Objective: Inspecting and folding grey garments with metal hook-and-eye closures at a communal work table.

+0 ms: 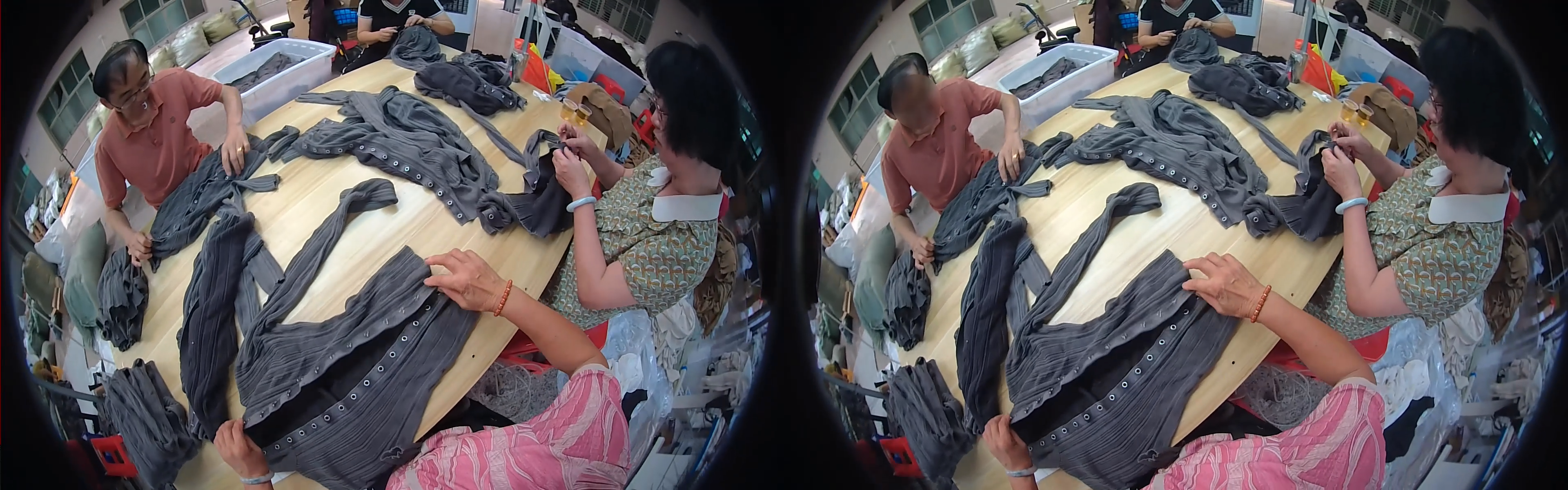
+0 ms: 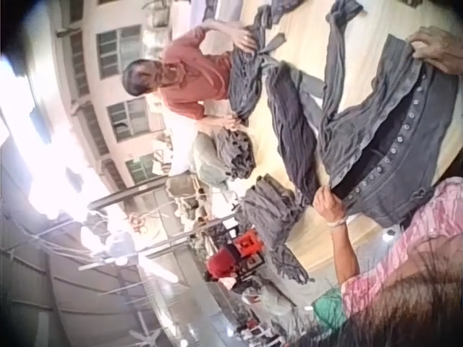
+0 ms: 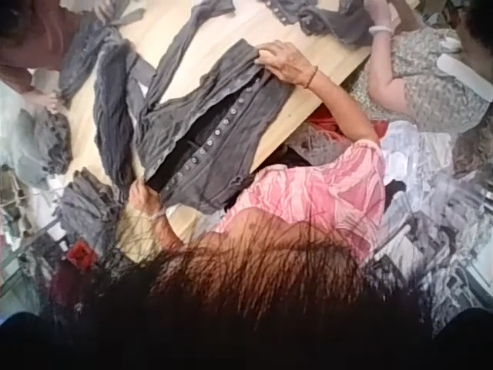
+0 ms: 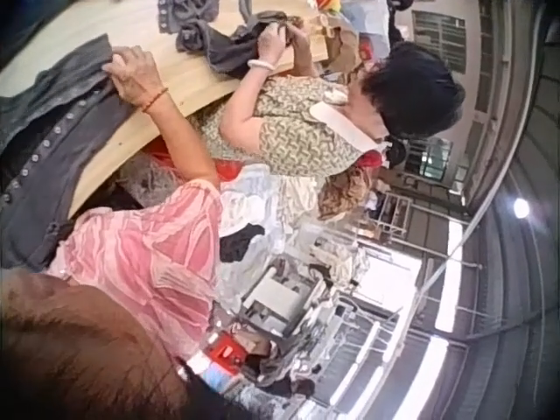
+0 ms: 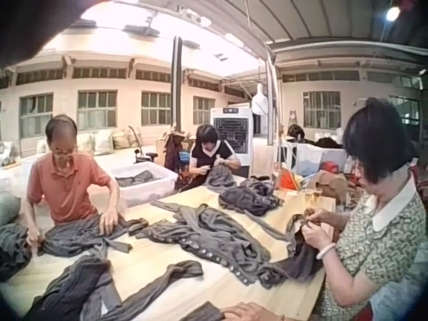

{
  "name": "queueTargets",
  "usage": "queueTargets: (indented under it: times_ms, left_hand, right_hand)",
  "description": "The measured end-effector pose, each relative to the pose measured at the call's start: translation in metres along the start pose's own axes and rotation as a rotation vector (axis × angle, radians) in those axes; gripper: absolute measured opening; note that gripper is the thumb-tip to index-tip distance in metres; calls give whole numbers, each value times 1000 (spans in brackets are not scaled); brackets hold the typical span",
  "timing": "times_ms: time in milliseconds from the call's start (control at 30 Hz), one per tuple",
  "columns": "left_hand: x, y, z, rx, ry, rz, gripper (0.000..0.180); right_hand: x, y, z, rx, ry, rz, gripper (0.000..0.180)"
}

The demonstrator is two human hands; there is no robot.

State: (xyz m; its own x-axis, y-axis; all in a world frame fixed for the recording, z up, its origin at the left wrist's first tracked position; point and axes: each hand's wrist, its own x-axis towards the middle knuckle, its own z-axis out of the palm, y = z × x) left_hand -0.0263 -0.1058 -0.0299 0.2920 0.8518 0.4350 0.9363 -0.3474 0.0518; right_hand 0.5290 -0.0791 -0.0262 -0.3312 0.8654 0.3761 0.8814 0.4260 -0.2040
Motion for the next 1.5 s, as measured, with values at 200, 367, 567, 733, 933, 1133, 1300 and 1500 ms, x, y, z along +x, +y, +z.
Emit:
queueTargets:
  times_ms: [200,367,567,733,933,1133,1300,1500]
  left_hand:
    - [-17,2,-11,270,-382,87,47]
    - [46,70,-24,-296,-502,15,46]
    - [184,211,80,-571,-280,293,42]
    - [225,296,142,-445,-394,309,34]
    - [254,338,152,-805,-271,366,16]
    - [254,339,175,-639,-48,418,10]
    - [211,340,160,-537,-174,447,34]
    - [128,275,76,-426,-408,469,68]
  right_hand:
    - [-27,-4,10,114,36,420,35]
    - [-35,-30,11,193,3,579,34]
    - [-46,-39,7,252,89,598,24]
    - [-69,-37,2,750,68,875,17]
    - [-83,-30,-24,655,49,958,19]
    - [-60,-30,-25,-71,49,721,21]
    - [-46,-33,-13,-56,147,488,46]
    - [-52,-26,16,106,-137,294,60]
